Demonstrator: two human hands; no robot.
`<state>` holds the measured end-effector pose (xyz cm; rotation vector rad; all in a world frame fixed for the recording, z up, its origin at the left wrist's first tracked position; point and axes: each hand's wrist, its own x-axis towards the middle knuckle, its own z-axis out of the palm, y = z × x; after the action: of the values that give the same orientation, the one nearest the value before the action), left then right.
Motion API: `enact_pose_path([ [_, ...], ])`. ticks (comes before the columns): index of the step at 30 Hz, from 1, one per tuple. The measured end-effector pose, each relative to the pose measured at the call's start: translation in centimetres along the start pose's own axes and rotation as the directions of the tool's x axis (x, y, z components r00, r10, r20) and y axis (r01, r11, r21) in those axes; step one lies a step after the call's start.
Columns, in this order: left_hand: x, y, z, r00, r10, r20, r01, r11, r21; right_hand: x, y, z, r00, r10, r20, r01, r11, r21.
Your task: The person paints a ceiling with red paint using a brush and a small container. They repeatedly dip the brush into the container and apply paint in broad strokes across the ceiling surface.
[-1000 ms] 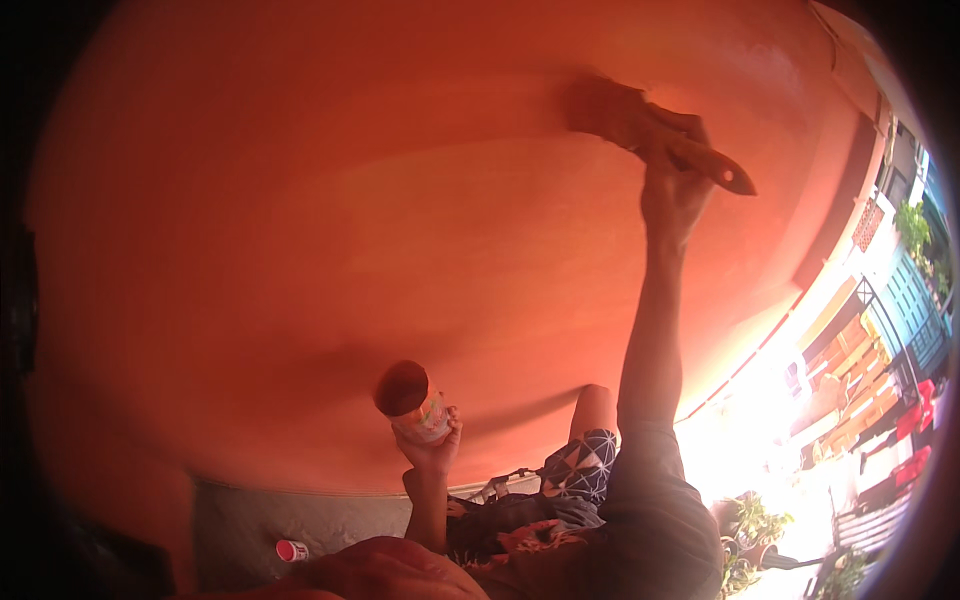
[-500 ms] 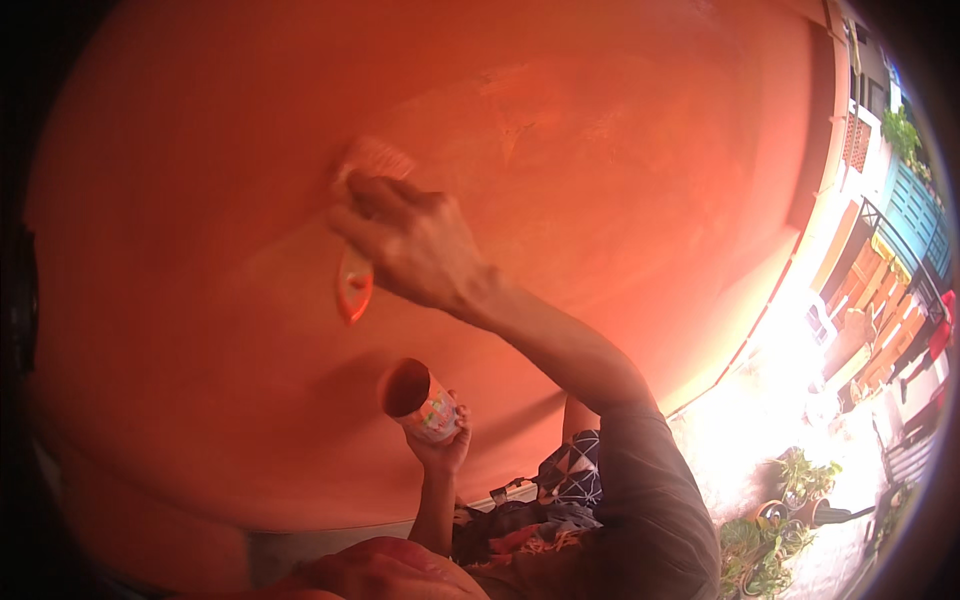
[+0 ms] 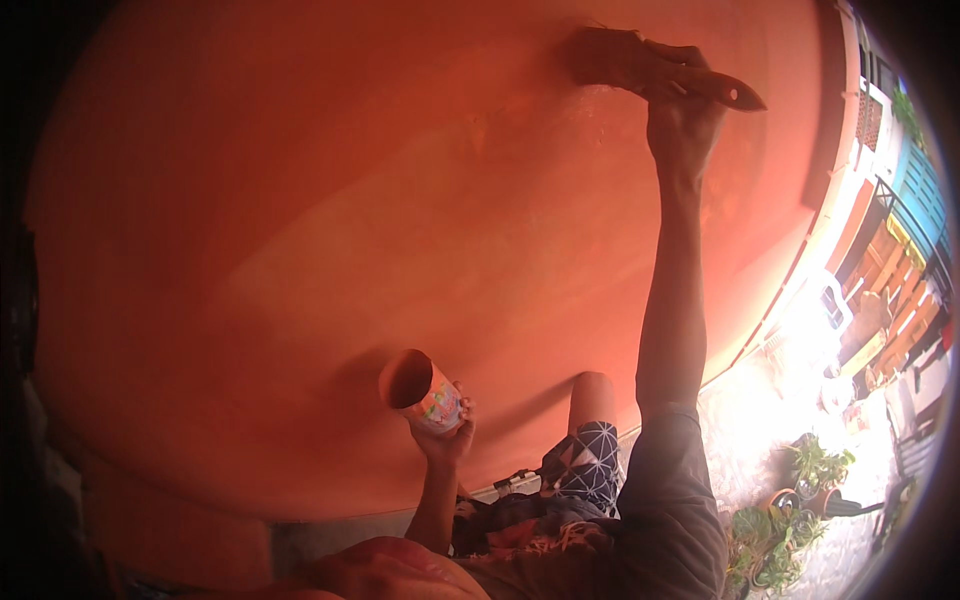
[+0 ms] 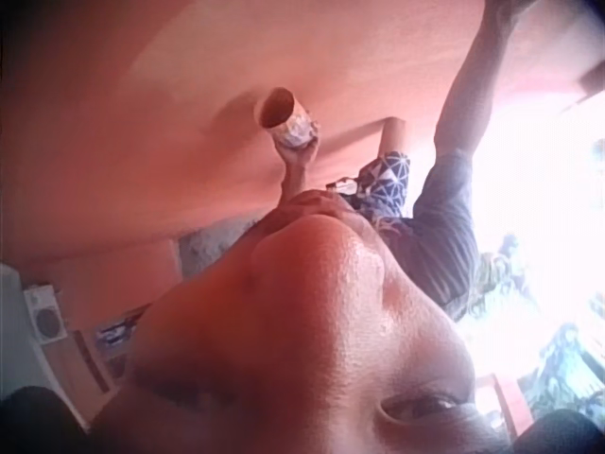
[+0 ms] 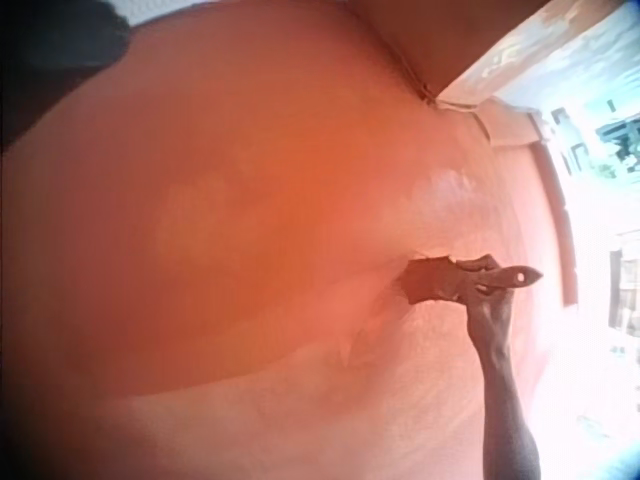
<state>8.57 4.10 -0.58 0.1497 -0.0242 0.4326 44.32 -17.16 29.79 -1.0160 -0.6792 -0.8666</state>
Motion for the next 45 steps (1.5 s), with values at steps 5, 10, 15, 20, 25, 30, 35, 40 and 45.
enact_pose_path([
  [5, 0.3, -0.4, -0.2, 1.000, -0.028, 0.008, 0.028, 1.000, -0.012, 0.0, -0.6, 2.4, 0.968, -0.250, -0.018, 0.243, 0.954, -0.175],
  [10, 0.4, -0.9, 0.0, 0.999, -0.033, -0.017, 0.033, 0.999, -0.019, -8.7, -8.6, 11.4, 0.834, -0.407, 0.373, 0.521, 0.803, -0.290],
  [15, 0.9, -0.8, -0.8, 0.998, -0.049, 0.044, 0.049, 0.999, -0.003, -11.5, -12.8, 15.0, 0.757, -0.489, 0.434, 0.419, 0.872, 0.252],
  [20, 0.7, -0.8, -0.7, 0.996, -0.067, 0.055, 0.068, 0.997, -0.024, -6.0, -6.1, 11.5, 0.932, -0.028, 0.361, -0.154, 0.872, 0.464],
  [25, 0.8, -0.9, -1.0, 0.996, -0.069, 0.063, 0.069, 0.998, 0.009, 0.1, 0.6, 1.4, 0.988, 0.143, 0.054, -0.152, 0.957, 0.245],
  [30, 1.0, -1.0, -0.8, 0.995, -0.084, 0.051, 0.085, 0.996, -0.008, 2.0, 0.3, -1.6, 0.993, -0.080, -0.087, 0.062, 0.979, -0.195],
  [35, 1.3, -1.1, -0.5, 0.995, -0.094, 0.040, 0.095, 0.995, -0.007, -2.4, -2.4, 5.7, 0.897, -0.440, 0.054, 0.426, 0.821, -0.380],
  [40, 1.4, -1.4, -0.8, 0.994, -0.093, 0.052, 0.093, 0.996, 0.008, -9.5, -10.4, 12.5, 0.753, -0.444, 0.485, 0.505, 0.863, 0.006],
  [45, 1.6, -1.5, -1.1, 0.993, -0.101, 0.060, 0.101, 0.995, 0.004, -7.3, -8.9, 12.5, 0.869, -0.170, 0.465, -0.021, 0.925, 0.378],
])
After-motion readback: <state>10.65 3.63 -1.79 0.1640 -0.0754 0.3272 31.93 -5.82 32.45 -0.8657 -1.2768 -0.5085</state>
